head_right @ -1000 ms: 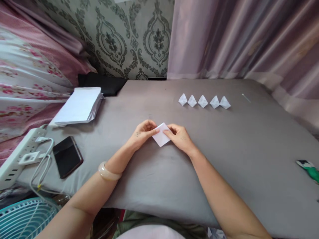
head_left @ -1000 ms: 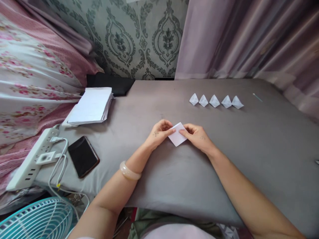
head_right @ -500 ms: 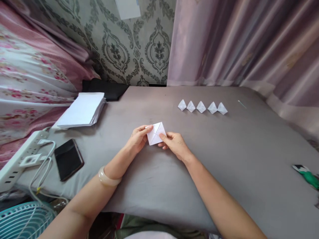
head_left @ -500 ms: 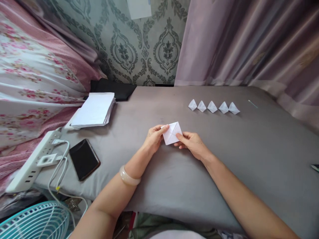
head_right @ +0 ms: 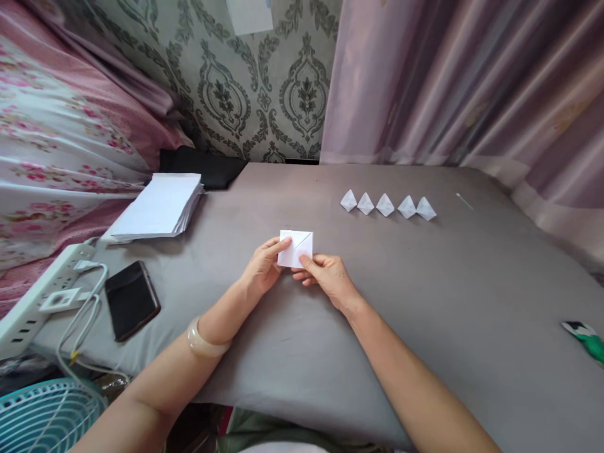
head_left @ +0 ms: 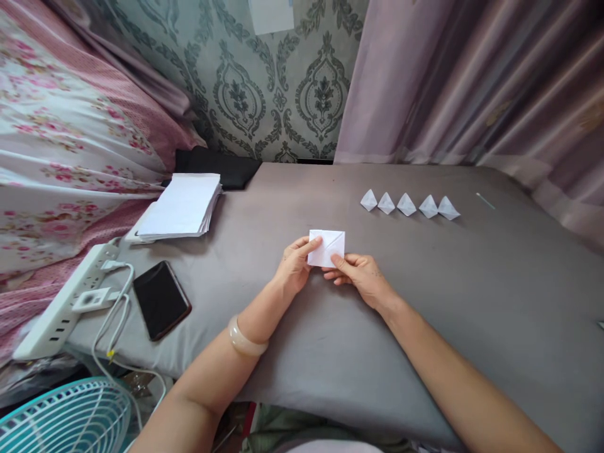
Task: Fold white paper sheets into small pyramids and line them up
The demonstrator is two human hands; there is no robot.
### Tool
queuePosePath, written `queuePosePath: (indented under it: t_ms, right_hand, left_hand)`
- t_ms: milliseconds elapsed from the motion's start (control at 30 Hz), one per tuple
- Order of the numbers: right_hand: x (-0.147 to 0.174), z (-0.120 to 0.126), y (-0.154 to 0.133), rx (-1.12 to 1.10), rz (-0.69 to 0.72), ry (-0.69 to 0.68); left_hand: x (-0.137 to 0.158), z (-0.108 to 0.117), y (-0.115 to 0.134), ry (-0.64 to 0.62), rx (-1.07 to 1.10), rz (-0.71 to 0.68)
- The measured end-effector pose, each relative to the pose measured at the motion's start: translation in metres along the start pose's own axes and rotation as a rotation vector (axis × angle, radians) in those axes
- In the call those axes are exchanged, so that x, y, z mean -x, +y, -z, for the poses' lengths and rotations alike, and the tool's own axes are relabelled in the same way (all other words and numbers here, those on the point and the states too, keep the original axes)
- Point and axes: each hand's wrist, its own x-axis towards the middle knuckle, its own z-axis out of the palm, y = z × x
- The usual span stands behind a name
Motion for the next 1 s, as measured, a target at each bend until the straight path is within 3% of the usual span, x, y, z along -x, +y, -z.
queuePosePath:
  t_ms: [100, 233, 400, 500, 667, 767, 900, 1000]
  right_hand:
    - [0.001, 0.007, -0.008, 0.137, 0.119, 0.073]
    - [0.003, 0.014, -0.019, 0.253, 0.294, 0.116]
    - [0.007, 0.012, -0.019, 0.238, 0.280, 0.061]
    - [0.005, 0.013, -0.016, 0.196, 0.263, 0.084]
    - [-0.004, 0.015, -0.013, -0.030, 0.241, 0.272]
    - [-0.008, 0.014, -0.010, -0.114, 0.221, 0.330]
    - [-0.011, 0.012, -0.006, -0.160, 0.207, 0.328]
    - [-0.008, 0.017, -0.009, -0.025, 0.287, 0.278]
  left_hand:
    - [0.003, 0.002, 0.004, -0.005, -0.153, -0.058]
    - [0.010, 0.001, 0.003, -0.126, -0.347, -0.075]
    - [0.019, -0.004, -0.001, -0.239, -0.536, -0.077]
    - [0.020, -0.007, -0.002, -0.225, -0.528, -0.043]
    - [0.016, -0.008, -0.001, -0.144, -0.391, -0.025]
    - [0.014, -0.008, -0.002, -0.173, -0.328, -0.018]
    - [0.013, -0.005, -0.004, -0.207, -0.332, -0.020]
    - [0.011, -0.001, -0.003, -0.191, -0.419, -0.080]
